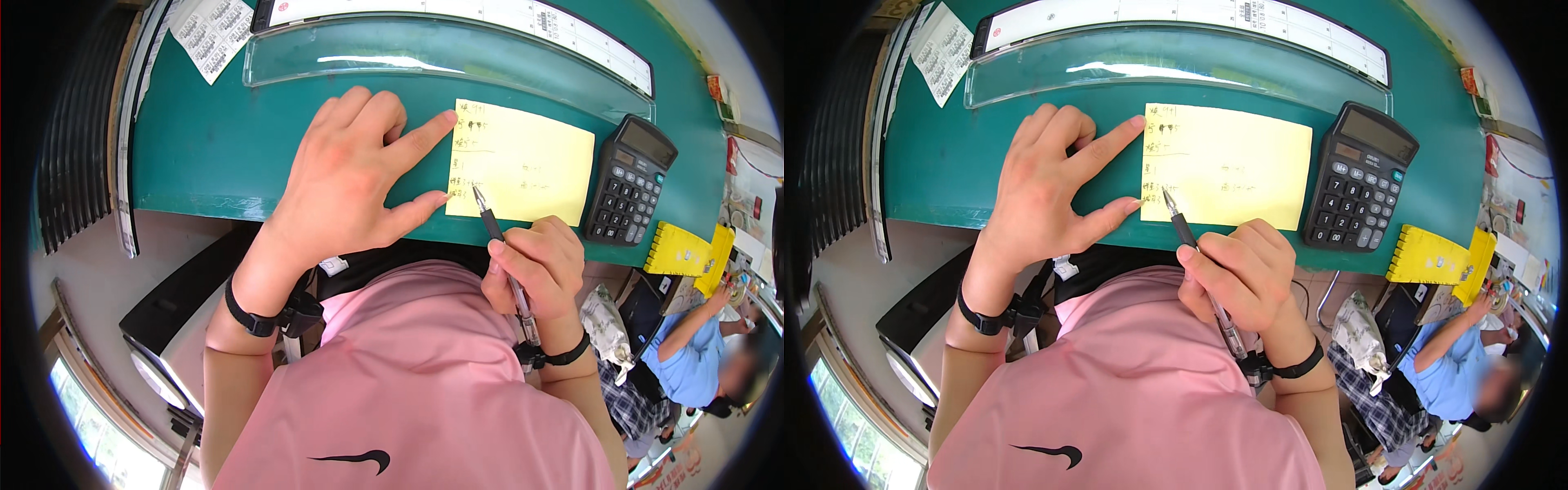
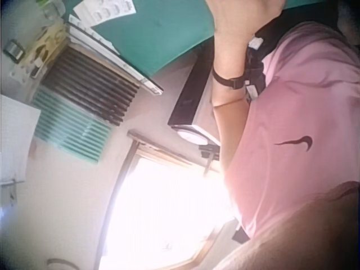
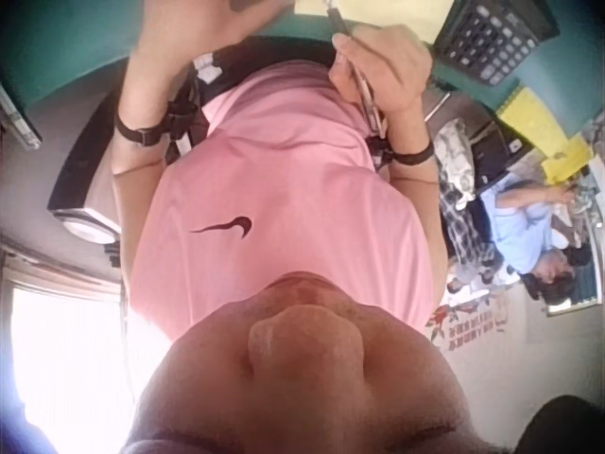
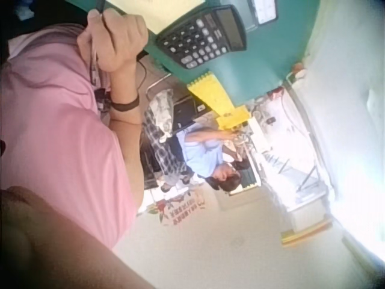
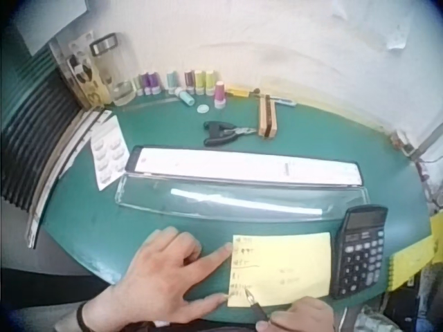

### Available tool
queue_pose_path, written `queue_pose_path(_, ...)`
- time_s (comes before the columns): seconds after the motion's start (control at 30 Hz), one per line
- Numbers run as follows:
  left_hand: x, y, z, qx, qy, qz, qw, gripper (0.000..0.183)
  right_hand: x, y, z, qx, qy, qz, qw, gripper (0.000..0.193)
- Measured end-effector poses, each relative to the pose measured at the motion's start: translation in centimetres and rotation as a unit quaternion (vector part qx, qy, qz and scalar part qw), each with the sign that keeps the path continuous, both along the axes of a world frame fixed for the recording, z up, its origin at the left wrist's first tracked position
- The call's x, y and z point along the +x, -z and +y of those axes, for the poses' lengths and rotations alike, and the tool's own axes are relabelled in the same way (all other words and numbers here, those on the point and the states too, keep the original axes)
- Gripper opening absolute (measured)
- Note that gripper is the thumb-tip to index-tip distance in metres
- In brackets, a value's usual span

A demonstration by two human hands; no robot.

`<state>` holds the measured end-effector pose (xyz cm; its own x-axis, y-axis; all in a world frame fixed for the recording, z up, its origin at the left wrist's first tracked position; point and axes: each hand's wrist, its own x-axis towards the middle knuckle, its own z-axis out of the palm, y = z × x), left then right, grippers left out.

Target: Writing production counts on a yellow note and using a calculator to tally totals on a workbench.

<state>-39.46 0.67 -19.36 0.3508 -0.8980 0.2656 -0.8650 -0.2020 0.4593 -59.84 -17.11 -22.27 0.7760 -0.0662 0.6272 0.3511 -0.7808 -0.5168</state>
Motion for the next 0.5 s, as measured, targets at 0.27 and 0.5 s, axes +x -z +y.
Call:
queue_pose_path(0.27, -0.09, 0.0, -0.14, 0.01, 0.003, 0.002, 1.0, 0.068, -0.07, -0.2, -0.37, -0.067, -0.022, 0.008, 0.997, 0.035)
queue_pose_path(0.5, -0.08, -0.02, -0.19, 0.009, 0.001, -0.002, 1.0, 0.069, 0.05, -0.38, -0.21, -0.066, -0.016, 0.007, 0.998, 0.036)
